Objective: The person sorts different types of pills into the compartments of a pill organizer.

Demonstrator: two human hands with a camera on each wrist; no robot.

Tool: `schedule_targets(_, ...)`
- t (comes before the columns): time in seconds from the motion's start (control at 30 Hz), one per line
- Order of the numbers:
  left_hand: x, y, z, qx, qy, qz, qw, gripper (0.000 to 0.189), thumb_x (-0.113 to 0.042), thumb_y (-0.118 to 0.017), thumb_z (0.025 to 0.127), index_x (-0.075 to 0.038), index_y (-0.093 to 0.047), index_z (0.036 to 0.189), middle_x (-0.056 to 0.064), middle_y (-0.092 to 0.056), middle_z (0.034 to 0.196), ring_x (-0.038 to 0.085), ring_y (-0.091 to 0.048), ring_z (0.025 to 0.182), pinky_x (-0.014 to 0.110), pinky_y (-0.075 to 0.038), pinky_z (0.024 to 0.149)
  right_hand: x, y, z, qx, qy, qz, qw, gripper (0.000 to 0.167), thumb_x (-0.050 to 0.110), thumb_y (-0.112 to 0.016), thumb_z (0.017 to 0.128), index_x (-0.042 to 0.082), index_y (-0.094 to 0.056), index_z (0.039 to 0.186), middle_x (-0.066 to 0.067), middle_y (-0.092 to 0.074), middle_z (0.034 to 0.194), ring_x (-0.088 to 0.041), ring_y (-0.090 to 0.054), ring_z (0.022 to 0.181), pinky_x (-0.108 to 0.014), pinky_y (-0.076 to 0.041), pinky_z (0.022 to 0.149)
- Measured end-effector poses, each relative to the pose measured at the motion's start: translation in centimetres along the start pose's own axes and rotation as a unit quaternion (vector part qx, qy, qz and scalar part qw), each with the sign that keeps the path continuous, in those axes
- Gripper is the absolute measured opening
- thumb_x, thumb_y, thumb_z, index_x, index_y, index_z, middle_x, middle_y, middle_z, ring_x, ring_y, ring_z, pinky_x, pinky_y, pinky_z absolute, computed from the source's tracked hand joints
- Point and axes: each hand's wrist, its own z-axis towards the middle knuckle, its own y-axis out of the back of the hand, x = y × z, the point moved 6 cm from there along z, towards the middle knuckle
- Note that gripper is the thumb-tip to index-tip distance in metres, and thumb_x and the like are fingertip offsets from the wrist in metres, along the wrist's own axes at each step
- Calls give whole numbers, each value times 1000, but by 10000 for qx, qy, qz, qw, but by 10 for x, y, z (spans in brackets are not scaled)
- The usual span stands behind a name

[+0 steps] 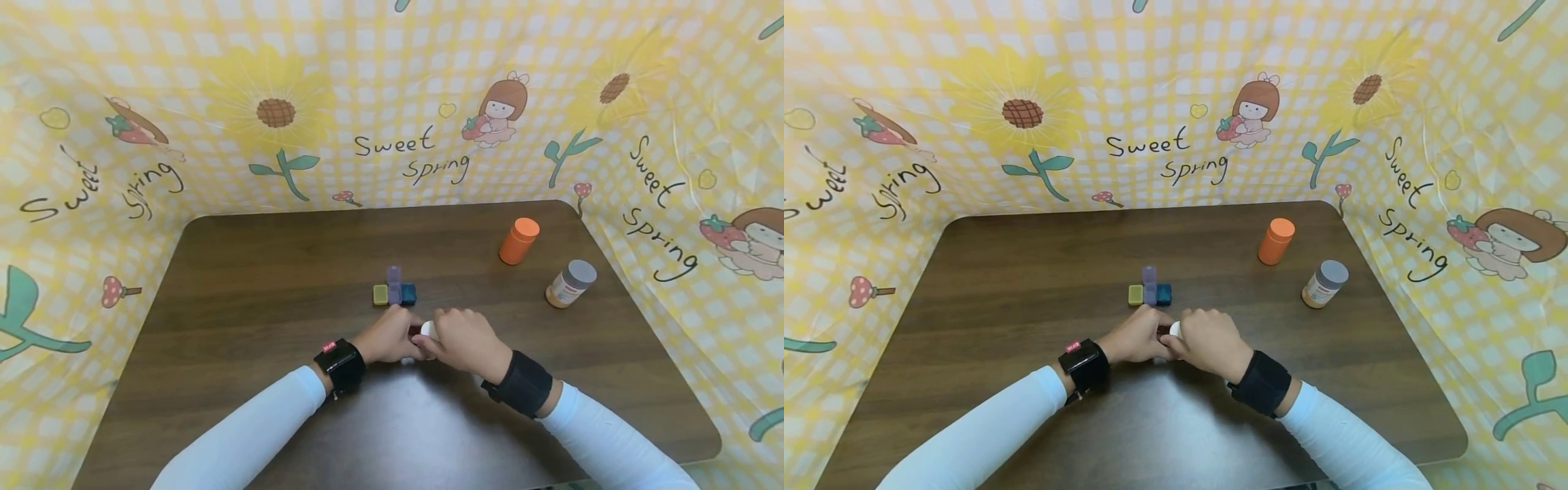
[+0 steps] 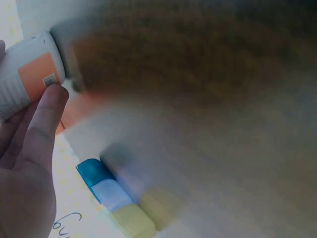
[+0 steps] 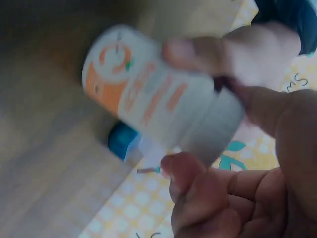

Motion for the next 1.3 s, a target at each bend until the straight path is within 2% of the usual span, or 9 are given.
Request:
schedule_targets(0.1, 2, -1, 0, -41, 58, -180, 9998, 11, -14, -85, 82, -13, -75, 86, -9, -72, 77, -2, -62, 66, 17, -53, 60, 3, 0, 0, 361, 198, 214, 9989, 28, 28, -77, 92, 2, -67, 97, -5, -60, 79, -18, -56, 68, -31, -49, 58)
schedule_targets(0.23, 3, -2, -1, -35, 102, -514, 9986, 15, -13, -86, 82, -8, -78, 93, -4, -76, 84, -1, -69, 72, 19, -57, 65, 4, 6, 0, 595, 227, 261, 9976, 47, 24, -83, 86, 1, -63, 121, -11, -64, 103, -27, -59, 91, -40, -53, 75)
schedule_targets(0.47, 1, 0, -1, -155, -40, -253, 9996, 12, -14, -87, 81, -12, -78, 87, -8, -72, 76, -1, -62, 63, 20, -54, 58, 2, 6, 0, -59, -29, -272, 9996, 52, 53, -73, 92, 2, -61, 94, -6, -59, 74, -17, -56, 59, -33, -48, 48)
schedule_targets(0.6, 1, -1, -1, -75, 51, -458, 9989, 14, -11, -86, 80, -9, -77, 90, -6, -74, 81, -2, -66, 69, 20, -56, 62, 3, 2, 1, 525, 146, 269, 9982, 37, 26, -81, 89, 3, -63, 110, -7, -62, 91, -21, -60, 78, -34, -53, 65)
schedule_targets(0.7, 2, -1, -1, -54, 91, -557, 9984, 17, -13, -88, 81, -7, -78, 93, -4, -76, 84, -2, -68, 72, 20, -57, 65, 2, 4, 2, 767, 100, 614, 9951, 52, 21, -86, 84, 2, -59, 124, -11, -60, 106, -26, -56, 91, -39, -51, 78)
schedule_targets(0.87, 0, 0, -1, -128, -84, -324, 9994, 11, -16, -87, 81, -13, -77, 87, -11, -71, 75, -3, -60, 63, 20, -53, 57, -1, 3, 3, 429, -290, 300, 9982, 49, 48, -74, 93, 2, -61, 100, -4, -54, 78, -17, -52, 64, -31, -46, 55)
schedule_targets(0.97, 1, 0, 0, -145, -86, -308, 9994, 12, -17, -87, 81, -17, -75, 83, -14, -68, 72, -2, -58, 60, 20, -52, 55, 0, 2, 3, 224, -313, 228, 9990, 44, 46, -72, 95, 4, -61, 87, 0, -48, 66, -13, -47, 52, -27, -40, 45)
schedule_targets(1.13, 1, 0, 1, -162, 40, -360, 9992, 12, -9, -85, 81, -13, -73, 82, -9, -70, 75, -1, -64, 66, 21, -56, 60, 2, 4, 6, 266, 121, 369, 9989, 26, 27, -78, 90, 5, -64, 94, -2, -57, 78, -14, -52, 66, -28, -46, 55)
schedule_targets(1.3, 2, -1, 0, -163, 69, -356, 9992, 14, -9, -86, 78, -11, -75, 87, -8, -73, 79, -1, -66, 70, 21, -57, 63, 3, 4, 5, 381, 553, 381, 9970, 33, 26, -84, 85, 4, -69, 106, -6, -63, 92, -18, -58, 79, -30, -52, 67)
